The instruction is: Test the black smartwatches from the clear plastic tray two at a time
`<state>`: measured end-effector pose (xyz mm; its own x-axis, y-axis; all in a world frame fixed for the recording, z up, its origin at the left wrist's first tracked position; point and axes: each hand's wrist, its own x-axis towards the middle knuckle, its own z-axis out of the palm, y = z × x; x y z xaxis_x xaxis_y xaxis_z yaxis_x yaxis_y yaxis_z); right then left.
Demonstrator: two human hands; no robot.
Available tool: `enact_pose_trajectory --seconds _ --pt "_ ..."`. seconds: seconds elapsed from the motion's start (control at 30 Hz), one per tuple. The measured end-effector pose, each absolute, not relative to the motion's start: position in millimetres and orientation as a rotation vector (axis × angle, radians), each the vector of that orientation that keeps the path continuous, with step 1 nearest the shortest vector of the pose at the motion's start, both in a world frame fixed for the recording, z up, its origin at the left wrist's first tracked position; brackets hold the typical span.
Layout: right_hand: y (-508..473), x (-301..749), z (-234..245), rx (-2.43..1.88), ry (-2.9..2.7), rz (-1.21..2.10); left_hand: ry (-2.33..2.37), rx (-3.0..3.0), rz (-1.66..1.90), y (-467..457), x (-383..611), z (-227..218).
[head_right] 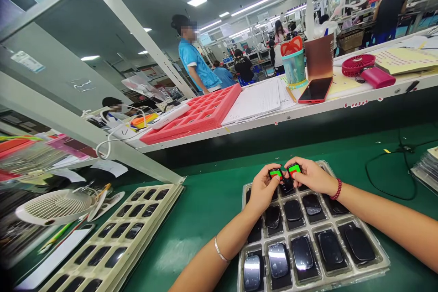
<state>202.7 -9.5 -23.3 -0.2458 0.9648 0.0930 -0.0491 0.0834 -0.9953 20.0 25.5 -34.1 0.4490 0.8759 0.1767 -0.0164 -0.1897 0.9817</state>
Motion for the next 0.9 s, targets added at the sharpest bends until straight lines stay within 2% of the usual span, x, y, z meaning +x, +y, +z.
enact_pose_trajectory --seconds 0.9 --pt "-10.6 204.1 -21.6 -0.993 -1.421 1.319 0.726 1.517 0.976 23.2 19.8 -28.4"
